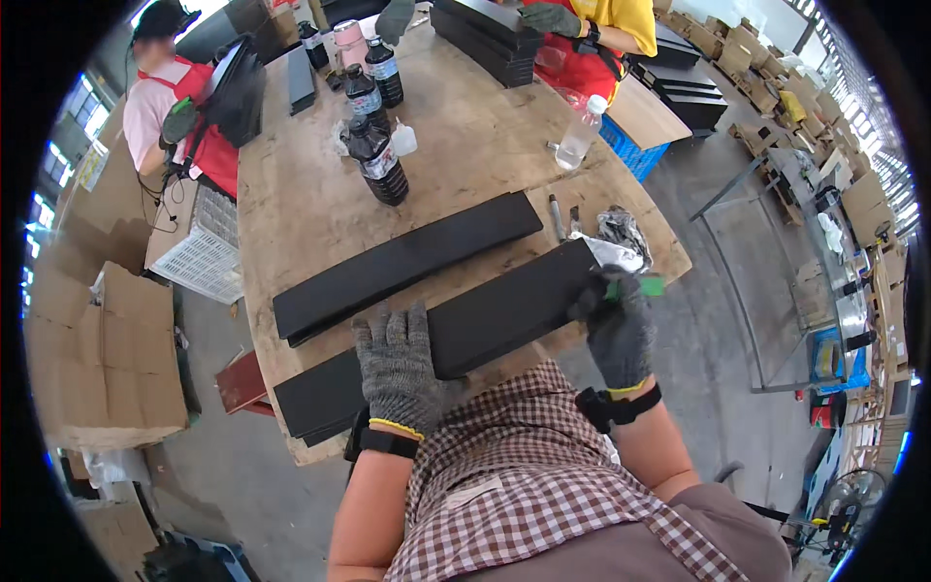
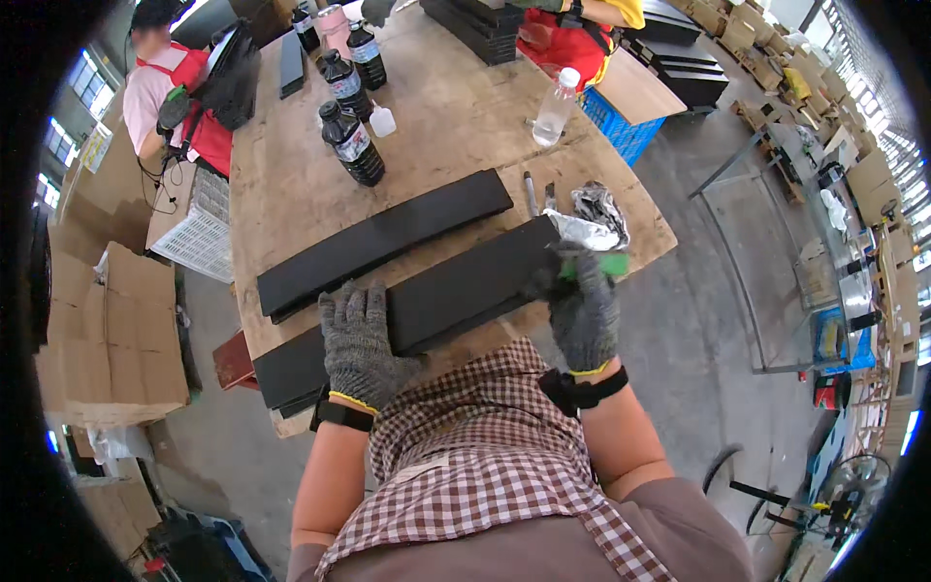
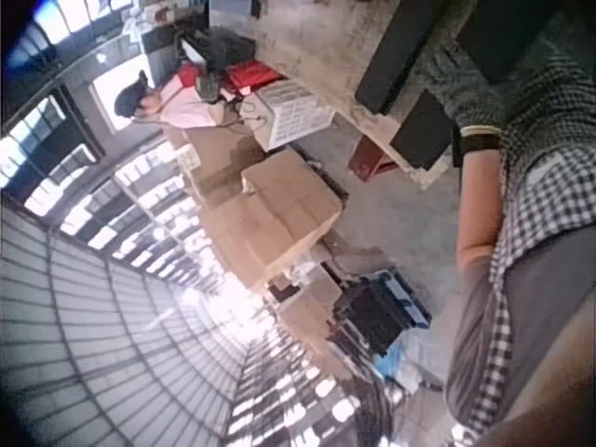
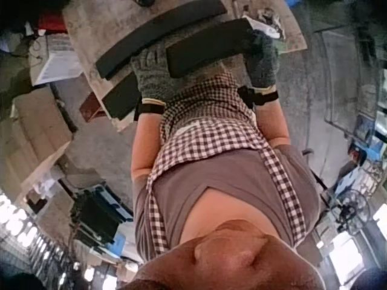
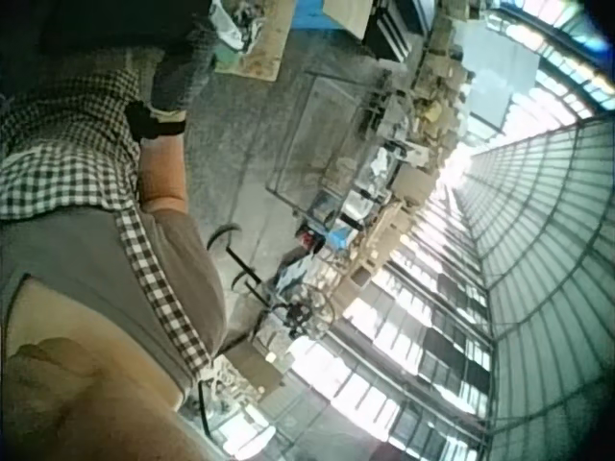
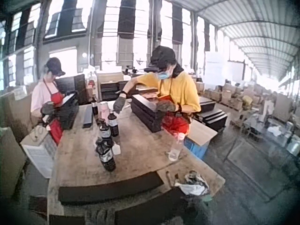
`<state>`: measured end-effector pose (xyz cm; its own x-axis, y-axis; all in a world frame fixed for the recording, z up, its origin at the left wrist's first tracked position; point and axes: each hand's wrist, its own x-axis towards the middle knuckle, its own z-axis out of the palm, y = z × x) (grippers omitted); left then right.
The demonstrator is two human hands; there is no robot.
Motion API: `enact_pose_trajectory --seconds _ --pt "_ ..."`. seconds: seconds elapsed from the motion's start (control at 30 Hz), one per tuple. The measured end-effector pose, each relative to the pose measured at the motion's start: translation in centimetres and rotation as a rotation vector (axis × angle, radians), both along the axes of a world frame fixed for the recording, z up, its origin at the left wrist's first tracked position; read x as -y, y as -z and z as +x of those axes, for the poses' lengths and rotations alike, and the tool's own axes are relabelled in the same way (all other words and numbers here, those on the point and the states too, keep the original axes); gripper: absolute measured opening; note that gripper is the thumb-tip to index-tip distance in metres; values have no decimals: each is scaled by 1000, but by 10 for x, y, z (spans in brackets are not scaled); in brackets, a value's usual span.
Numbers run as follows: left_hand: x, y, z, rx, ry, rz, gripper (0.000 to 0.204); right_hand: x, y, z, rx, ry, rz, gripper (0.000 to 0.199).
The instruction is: Wiping down black furniture slats with a cleaning cloth on a workbench.
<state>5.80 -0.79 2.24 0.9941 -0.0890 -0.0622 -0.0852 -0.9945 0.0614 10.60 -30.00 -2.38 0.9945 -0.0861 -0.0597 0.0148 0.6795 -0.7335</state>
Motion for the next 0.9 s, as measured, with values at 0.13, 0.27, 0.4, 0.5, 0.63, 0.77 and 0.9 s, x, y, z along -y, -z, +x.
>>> enact_pose_trajectory --seconds 0.13,0.27,0.4,0.5,0.63,0.77,0.9 --pt "9 3 -1 -5 -33 -81 117 -3 6 4 -13 20 119 40" --pt "10 12 -1 47 -49 -49 114 2 -13 20 2 131 82 35" --pt "2 18 -8 120 -22 -10 106 -40 -42 41 50 18 239 27" --pt "12 13 -19 168 53 99 96 -78 -34 50 80 -201 285 23" --pt "65 -5 -6 17 229 74 93 -62 0 62 5 -260 260 28" --pt "70 -28 20 -187 310 -186 93 -52 0 61 68 -317 -139 34" --pt "45 2 -6 4 191 -107 103 -52 3 68 265 -253 -512 37"
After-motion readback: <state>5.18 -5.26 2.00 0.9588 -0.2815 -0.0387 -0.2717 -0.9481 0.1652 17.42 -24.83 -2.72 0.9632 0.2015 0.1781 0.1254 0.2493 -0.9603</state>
